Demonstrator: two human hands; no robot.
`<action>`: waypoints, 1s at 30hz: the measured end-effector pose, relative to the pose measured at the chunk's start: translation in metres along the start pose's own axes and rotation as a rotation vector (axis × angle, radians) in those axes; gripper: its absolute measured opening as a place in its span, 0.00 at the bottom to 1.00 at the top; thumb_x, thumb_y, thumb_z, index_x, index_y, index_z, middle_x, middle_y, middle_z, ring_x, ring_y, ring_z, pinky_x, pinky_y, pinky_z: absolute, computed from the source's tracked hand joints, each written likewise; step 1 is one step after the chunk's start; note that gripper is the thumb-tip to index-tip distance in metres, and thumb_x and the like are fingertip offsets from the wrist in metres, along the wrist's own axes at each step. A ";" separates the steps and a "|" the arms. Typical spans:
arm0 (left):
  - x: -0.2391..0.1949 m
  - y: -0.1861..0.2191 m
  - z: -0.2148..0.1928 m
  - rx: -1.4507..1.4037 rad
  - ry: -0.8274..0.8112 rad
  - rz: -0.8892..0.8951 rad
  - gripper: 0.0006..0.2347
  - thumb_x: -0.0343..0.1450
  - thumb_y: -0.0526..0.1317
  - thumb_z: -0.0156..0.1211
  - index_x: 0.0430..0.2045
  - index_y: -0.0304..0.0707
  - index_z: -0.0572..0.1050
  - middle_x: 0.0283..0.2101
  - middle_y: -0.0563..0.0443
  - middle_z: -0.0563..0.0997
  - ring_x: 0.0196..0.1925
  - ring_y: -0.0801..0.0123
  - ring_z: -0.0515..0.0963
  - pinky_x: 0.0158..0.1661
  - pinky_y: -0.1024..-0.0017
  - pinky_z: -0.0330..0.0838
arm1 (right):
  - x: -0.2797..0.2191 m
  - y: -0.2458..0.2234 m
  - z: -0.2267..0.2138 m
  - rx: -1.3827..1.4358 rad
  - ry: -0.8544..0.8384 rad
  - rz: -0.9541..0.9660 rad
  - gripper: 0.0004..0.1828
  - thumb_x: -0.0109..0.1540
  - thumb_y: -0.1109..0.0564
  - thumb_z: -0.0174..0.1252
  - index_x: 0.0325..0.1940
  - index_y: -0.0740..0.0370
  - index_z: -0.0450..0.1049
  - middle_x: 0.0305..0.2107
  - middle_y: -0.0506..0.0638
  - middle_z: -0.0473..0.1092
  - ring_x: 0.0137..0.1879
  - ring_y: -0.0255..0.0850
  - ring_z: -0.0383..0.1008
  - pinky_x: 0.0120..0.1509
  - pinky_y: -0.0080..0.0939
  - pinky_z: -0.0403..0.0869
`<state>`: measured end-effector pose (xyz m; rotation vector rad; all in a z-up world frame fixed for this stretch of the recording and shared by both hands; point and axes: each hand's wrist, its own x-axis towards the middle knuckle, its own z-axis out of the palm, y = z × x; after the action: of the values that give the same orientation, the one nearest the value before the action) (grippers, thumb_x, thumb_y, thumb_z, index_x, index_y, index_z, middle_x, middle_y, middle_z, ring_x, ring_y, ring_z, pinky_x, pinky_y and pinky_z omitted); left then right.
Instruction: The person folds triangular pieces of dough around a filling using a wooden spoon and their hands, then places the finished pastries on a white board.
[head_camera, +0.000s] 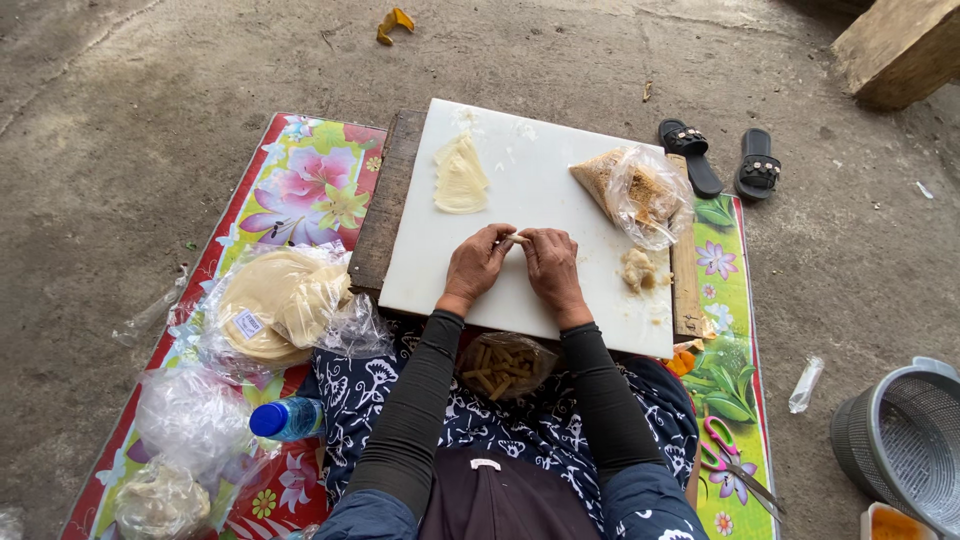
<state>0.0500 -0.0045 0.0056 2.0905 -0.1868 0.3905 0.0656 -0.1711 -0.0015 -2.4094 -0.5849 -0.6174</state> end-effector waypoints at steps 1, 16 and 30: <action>0.000 -0.001 0.001 -0.001 0.003 -0.006 0.10 0.74 0.45 0.58 0.45 0.44 0.78 0.41 0.52 0.85 0.37 0.67 0.85 0.39 0.69 0.80 | -0.001 0.000 -0.001 0.021 0.000 0.003 0.10 0.70 0.52 0.55 0.53 0.55 0.76 0.44 0.48 0.76 0.56 0.46 0.72 0.59 0.47 0.64; 0.003 -0.022 0.010 -0.138 0.213 -0.058 0.12 0.79 0.45 0.52 0.39 0.37 0.78 0.35 0.48 0.84 0.37 0.63 0.84 0.39 0.70 0.77 | -0.021 -0.026 -0.017 0.005 0.177 -0.200 0.08 0.68 0.58 0.59 0.51 0.61 0.75 0.37 0.52 0.74 0.44 0.45 0.70 0.52 0.45 0.69; 0.038 -0.082 -0.007 0.310 0.668 0.024 0.16 0.69 0.34 0.64 0.49 0.32 0.70 0.49 0.40 0.76 0.52 0.48 0.75 0.53 0.58 0.71 | -0.125 -0.084 -0.041 0.009 -0.213 -0.116 0.15 0.64 0.61 0.62 0.54 0.66 0.76 0.32 0.57 0.75 0.35 0.51 0.75 0.40 0.47 0.74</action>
<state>0.1074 0.0452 -0.0441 2.1316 0.2605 1.1610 -0.0901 -0.1672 -0.0043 -2.4636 -0.8188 -0.4057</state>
